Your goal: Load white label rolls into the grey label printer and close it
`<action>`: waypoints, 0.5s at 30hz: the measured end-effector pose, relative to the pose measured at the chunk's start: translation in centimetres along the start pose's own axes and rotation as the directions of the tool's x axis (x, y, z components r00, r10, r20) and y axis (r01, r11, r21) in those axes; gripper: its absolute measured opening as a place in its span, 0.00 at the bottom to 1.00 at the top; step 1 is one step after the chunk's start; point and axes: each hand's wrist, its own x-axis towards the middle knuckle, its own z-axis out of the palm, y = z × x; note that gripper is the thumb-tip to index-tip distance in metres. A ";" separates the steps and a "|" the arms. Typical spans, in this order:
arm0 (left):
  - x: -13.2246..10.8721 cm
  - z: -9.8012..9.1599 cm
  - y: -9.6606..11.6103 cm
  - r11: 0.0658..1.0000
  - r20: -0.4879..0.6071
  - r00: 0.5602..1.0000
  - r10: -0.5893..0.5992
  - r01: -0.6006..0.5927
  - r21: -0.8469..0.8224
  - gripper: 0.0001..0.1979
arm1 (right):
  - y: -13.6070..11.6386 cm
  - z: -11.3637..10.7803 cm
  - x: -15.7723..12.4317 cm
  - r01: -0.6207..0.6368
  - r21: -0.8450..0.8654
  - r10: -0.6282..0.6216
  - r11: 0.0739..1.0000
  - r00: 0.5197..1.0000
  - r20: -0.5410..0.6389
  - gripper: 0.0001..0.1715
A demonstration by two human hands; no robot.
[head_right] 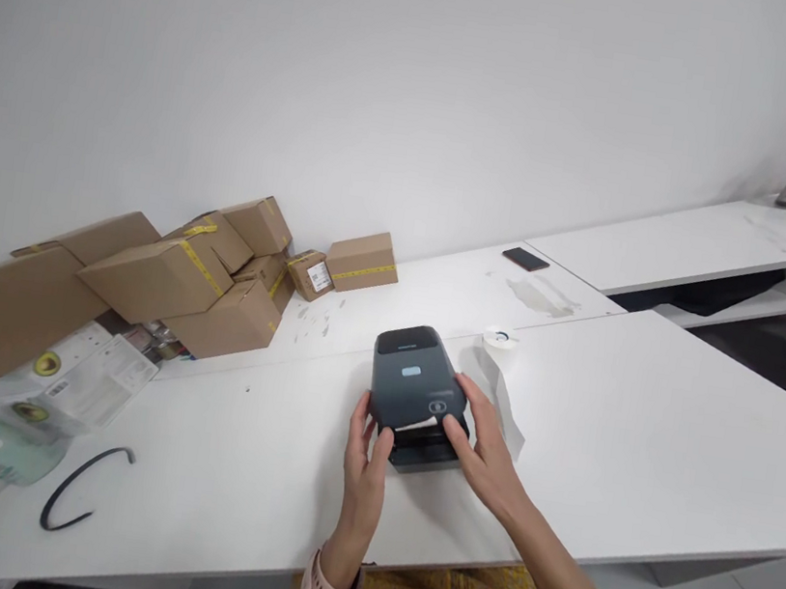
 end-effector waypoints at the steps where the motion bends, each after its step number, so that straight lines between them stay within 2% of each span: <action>1: 0.3 0.1 0.2 1.000 0.007 1.000 0.008 -0.008 -0.001 0.34 | 0.0 -0.2 0.5 -0.010 0.031 0.010 0.999 1.000 0.008 0.32; 6: 2.8 0.7 2.0 0.991 0.014 0.992 0.126 -0.126 0.036 0.33 | -1.0 -0.6 5.3 0.101 0.071 -0.100 0.992 0.995 -0.015 0.30; 9: 4.5 0.6 2.8 0.989 0.000 0.989 0.147 -0.147 0.011 0.31 | -1.6 -0.3 9.1 0.127 0.113 -0.120 0.985 0.991 -0.059 0.29; 12: 5.8 0.5 2.4 0.993 -0.052 0.992 0.114 -0.112 0.024 0.28 | -2.2 0.2 12.7 0.102 0.166 -0.088 0.981 0.992 -0.094 0.29; 15: 6.9 0.7 0.9 0.981 -0.054 0.996 0.078 -0.067 0.181 0.28 | -2.8 0.7 16.0 0.047 0.174 -0.028 0.984 0.994 -0.110 0.31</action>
